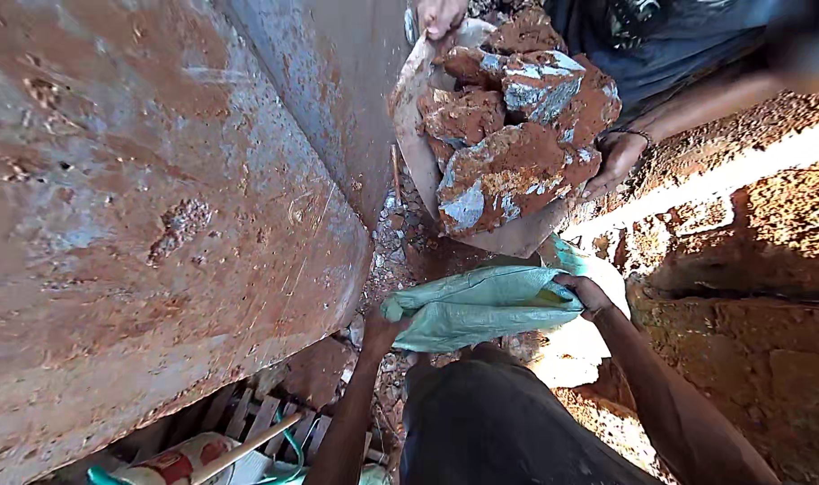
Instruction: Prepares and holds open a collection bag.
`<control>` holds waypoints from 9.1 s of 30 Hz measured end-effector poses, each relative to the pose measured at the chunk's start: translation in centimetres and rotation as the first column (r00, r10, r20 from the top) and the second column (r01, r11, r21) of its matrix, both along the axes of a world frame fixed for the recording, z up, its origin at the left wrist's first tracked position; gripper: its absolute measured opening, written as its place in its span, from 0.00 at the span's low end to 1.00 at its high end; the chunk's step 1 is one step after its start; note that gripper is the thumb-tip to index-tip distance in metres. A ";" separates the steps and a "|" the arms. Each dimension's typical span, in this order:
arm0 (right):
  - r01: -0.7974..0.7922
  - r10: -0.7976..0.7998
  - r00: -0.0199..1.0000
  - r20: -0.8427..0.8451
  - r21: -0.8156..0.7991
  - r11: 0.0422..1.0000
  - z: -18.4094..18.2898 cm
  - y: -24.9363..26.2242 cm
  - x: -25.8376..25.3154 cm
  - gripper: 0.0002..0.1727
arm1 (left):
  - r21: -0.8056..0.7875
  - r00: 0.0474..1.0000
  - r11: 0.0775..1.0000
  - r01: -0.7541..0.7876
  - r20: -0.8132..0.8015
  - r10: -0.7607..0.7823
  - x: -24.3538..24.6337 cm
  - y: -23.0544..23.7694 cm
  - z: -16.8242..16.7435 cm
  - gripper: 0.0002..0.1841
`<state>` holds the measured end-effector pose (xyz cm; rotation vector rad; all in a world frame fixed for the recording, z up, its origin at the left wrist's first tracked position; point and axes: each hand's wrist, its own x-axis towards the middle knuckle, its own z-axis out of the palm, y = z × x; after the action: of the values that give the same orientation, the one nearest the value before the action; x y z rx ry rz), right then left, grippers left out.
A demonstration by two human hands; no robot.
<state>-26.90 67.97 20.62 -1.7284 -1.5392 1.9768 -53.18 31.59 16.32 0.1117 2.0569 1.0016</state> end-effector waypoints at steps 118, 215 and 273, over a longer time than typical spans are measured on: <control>-0.009 -0.080 0.950 0.302 0.285 0.958 -11.0 -4.9 -7.7 0.13 | 0.232 0.955 0.926 -0.298 0.066 0.291 -6.0 2.9 -6.7 0.10; -0.300 0.082 0.918 0.387 0.546 0.782 -8.9 -8.2 -3.0 0.16 | 0.401 0.881 0.791 -0.462 0.104 0.462 -3.4 0.0 -4.9 0.13; -0.562 0.319 0.723 0.613 0.252 0.788 -17.2 -1.4 -4.8 0.18 | 0.109 0.860 0.859 -0.501 -0.048 0.507 -4.7 5.1 -13.4 0.15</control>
<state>-31.66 66.55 3.46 -1.9295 -2.5740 1.1327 -57.91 36.65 2.96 -0.3714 2.1567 1.4292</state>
